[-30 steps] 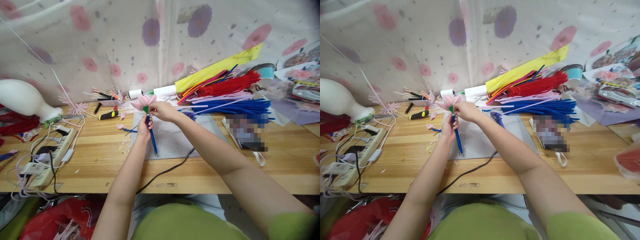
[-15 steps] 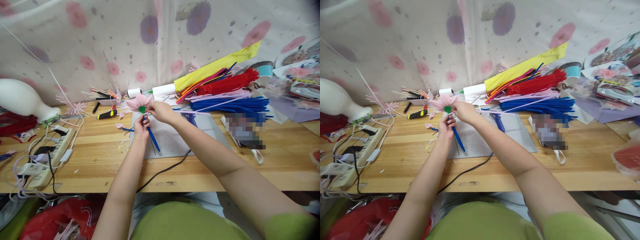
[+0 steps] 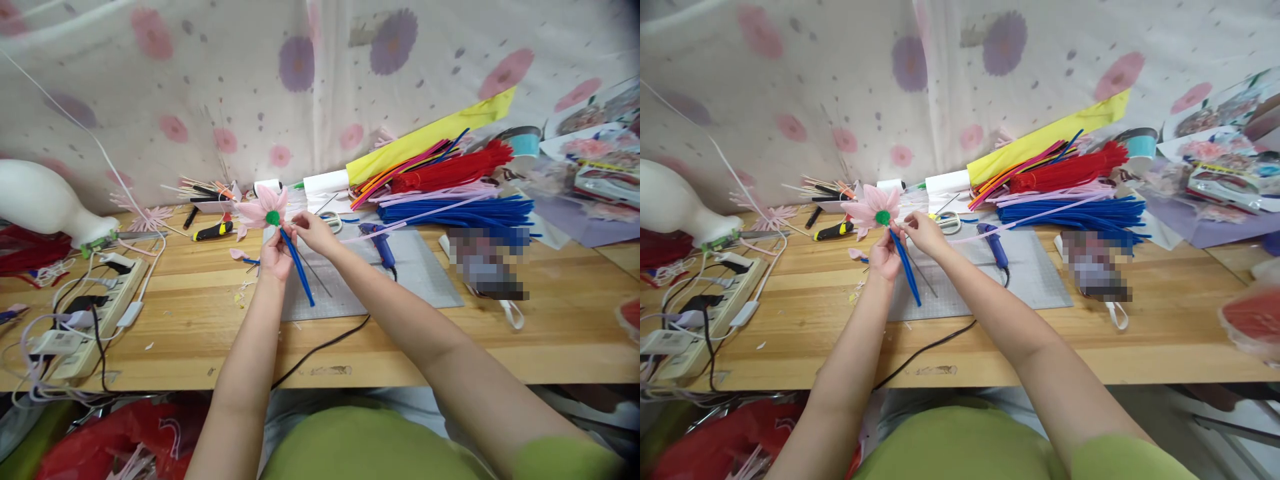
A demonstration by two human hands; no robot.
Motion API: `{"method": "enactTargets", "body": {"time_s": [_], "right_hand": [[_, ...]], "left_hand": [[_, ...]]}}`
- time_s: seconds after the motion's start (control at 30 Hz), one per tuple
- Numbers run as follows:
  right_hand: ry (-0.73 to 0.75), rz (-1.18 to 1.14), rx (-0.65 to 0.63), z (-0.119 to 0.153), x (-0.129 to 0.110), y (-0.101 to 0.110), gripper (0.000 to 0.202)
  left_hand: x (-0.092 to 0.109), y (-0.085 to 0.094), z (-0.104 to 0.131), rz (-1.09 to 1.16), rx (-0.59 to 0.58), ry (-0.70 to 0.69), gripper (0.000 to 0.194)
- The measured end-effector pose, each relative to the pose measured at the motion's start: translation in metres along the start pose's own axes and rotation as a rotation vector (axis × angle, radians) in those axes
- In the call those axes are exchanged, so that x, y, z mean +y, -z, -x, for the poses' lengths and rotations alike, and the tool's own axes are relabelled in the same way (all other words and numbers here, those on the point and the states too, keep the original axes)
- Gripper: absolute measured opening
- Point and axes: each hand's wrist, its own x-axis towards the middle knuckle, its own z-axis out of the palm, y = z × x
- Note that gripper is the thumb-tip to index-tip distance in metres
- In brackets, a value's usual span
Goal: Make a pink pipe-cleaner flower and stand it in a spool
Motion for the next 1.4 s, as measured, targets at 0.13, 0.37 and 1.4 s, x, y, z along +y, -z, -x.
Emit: {"method": "enactTargets", "body": {"time_s": [0.13, 0.37, 1.4], "right_hand": [[0.167, 0.08, 0.269, 0.015, -0.017, 0.012, 0.012], [0.055, -0.121, -0.016, 0.013, -0.022, 0.006, 0.02], [-0.167, -0.427, -0.122, -0.008, -0.015, -0.023, 0.012]], "left_hand": [[0.001, -0.005, -0.002, -0.084, -0.037, -0.049, 0.023], [-0.002, -0.006, -0.007, -0.28, -0.07, -0.156, 0.02], [0.013, 0.008, -0.027, -0.522, -0.05, -0.483, 0.023]]}}
